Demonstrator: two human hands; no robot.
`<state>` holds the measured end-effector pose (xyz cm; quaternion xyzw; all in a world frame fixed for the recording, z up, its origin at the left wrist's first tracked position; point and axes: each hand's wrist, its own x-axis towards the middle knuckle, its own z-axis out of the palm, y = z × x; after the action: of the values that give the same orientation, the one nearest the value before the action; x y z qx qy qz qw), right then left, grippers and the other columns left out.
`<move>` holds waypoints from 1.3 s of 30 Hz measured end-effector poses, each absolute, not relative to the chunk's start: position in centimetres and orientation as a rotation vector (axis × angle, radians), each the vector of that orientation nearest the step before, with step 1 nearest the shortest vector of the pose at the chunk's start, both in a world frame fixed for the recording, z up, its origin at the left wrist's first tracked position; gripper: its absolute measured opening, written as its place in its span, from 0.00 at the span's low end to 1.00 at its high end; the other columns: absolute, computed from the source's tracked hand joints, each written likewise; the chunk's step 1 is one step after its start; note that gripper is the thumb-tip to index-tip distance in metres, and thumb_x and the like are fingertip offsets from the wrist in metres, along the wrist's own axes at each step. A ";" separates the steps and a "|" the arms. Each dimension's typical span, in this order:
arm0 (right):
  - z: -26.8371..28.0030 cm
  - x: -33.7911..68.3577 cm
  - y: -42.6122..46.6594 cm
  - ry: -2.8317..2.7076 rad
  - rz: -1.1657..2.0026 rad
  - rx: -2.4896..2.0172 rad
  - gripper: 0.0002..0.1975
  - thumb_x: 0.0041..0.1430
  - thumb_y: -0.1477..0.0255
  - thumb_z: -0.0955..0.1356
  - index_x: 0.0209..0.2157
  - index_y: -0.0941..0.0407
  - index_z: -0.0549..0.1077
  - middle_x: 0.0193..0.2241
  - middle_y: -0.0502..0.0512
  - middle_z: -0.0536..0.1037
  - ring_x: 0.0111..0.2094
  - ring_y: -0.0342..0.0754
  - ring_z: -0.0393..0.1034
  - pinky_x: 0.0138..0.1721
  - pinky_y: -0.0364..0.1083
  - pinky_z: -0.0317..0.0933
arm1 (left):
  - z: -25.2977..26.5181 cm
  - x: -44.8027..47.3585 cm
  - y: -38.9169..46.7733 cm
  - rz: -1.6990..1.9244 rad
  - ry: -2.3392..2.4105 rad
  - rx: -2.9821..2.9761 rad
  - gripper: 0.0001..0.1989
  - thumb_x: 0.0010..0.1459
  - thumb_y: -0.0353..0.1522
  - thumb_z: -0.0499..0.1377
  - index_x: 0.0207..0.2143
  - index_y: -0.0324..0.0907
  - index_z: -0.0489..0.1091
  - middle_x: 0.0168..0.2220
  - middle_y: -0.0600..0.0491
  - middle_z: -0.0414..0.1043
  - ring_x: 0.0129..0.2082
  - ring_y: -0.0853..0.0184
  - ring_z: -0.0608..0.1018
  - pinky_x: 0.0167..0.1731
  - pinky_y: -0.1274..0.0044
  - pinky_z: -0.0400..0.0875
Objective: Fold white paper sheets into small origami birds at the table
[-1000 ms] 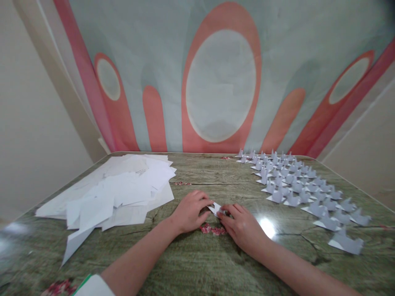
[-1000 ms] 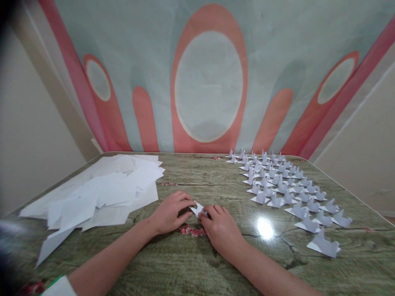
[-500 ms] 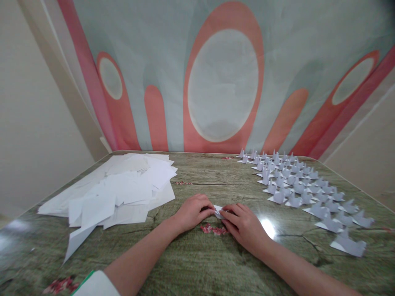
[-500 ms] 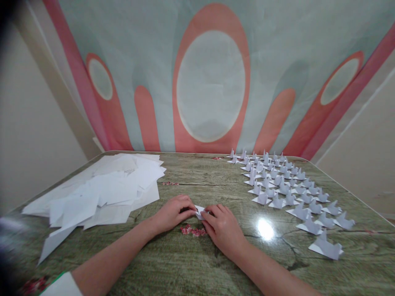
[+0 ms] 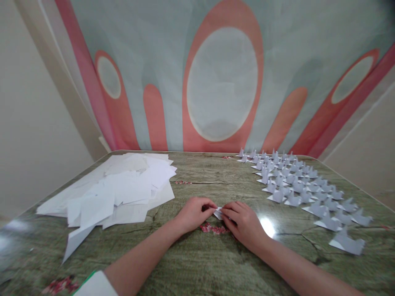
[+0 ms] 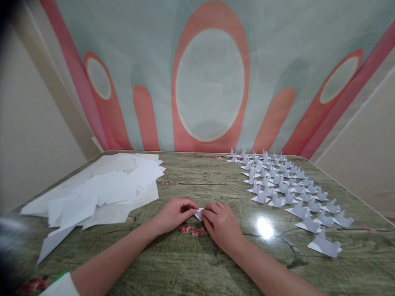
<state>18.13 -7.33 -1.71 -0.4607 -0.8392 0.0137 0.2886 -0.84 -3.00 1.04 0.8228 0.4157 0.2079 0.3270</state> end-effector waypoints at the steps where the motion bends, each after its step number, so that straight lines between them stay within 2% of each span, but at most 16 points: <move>1: -1.7 18.1 -7.3 -2.237 0.029 -1.236 0.08 0.58 0.75 0.64 0.36 0.54 0.74 0.32 0.53 0.74 0.34 0.46 0.66 0.35 0.46 0.58 | 1.0 -0.8 -3.0 0.543 1.094 2.168 0.10 0.54 0.30 0.54 0.34 0.41 0.74 0.31 0.54 0.76 0.29 0.70 0.74 0.30 0.81 0.64; 12: -1.5 17.9 -7.1 -2.252 -0.052 -1.252 0.06 0.58 0.75 0.64 0.32 0.55 0.73 0.29 0.53 0.74 0.32 0.46 0.65 0.35 0.45 0.55 | 1.4 0.3 -4.1 0.557 1.213 2.409 0.09 0.49 0.29 0.56 0.32 0.43 0.74 0.31 0.54 0.75 0.33 0.66 0.73 0.34 0.79 0.65; 17: -1.4 18.0 -7.2 -2.266 -0.053 -1.259 0.06 0.58 0.76 0.64 0.32 0.56 0.73 0.30 0.53 0.74 0.33 0.45 0.65 0.35 0.45 0.54 | 0.9 0.1 -3.8 0.544 1.186 2.154 0.13 0.50 0.29 0.53 0.35 0.43 0.75 0.30 0.55 0.76 0.28 0.68 0.74 0.31 0.80 0.65; 21: -1.5 18.0 -7.2 -2.267 -0.095 -1.239 0.07 0.57 0.76 0.64 0.31 0.56 0.73 0.29 0.53 0.74 0.32 0.45 0.65 0.35 0.45 0.53 | 0.7 0.1 -3.4 0.560 1.149 1.993 0.14 0.49 0.28 0.52 0.34 0.40 0.76 0.28 0.54 0.76 0.27 0.69 0.74 0.28 0.81 0.65; 27: -1.6 17.8 -7.7 -2.292 -0.164 -1.190 0.07 0.56 0.77 0.64 0.31 0.56 0.74 0.28 0.53 0.74 0.33 0.45 0.65 0.36 0.46 0.53 | 0.8 0.3 -3.5 0.521 1.219 1.947 0.14 0.46 0.29 0.53 0.33 0.38 0.76 0.22 0.54 0.73 0.22 0.71 0.71 0.22 0.82 0.61; 34: -1.2 17.2 -8.4 -2.305 -0.152 -1.235 0.06 0.56 0.70 0.65 0.33 0.56 0.73 0.30 0.54 0.74 0.33 0.47 0.65 0.35 0.47 0.54 | 0.7 0.3 -3.5 0.531 1.242 1.884 0.13 0.46 0.30 0.54 0.32 0.38 0.76 0.22 0.54 0.73 0.21 0.71 0.70 0.21 0.82 0.61; 39: -1.2 17.3 -8.4 -2.304 -0.152 -1.229 0.06 0.56 0.71 0.65 0.33 0.57 0.72 0.29 0.54 0.73 0.33 0.47 0.65 0.36 0.47 0.54 | 0.9 0.4 -3.5 0.569 1.203 1.755 0.12 0.44 0.29 0.55 0.30 0.36 0.76 0.21 0.54 0.72 0.21 0.73 0.69 0.20 0.83 0.60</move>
<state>17.29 -8.43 -1.23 -0.4536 -0.8507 -0.0562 0.2598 0.35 -3.51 0.89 0.7106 0.4871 0.2303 0.4525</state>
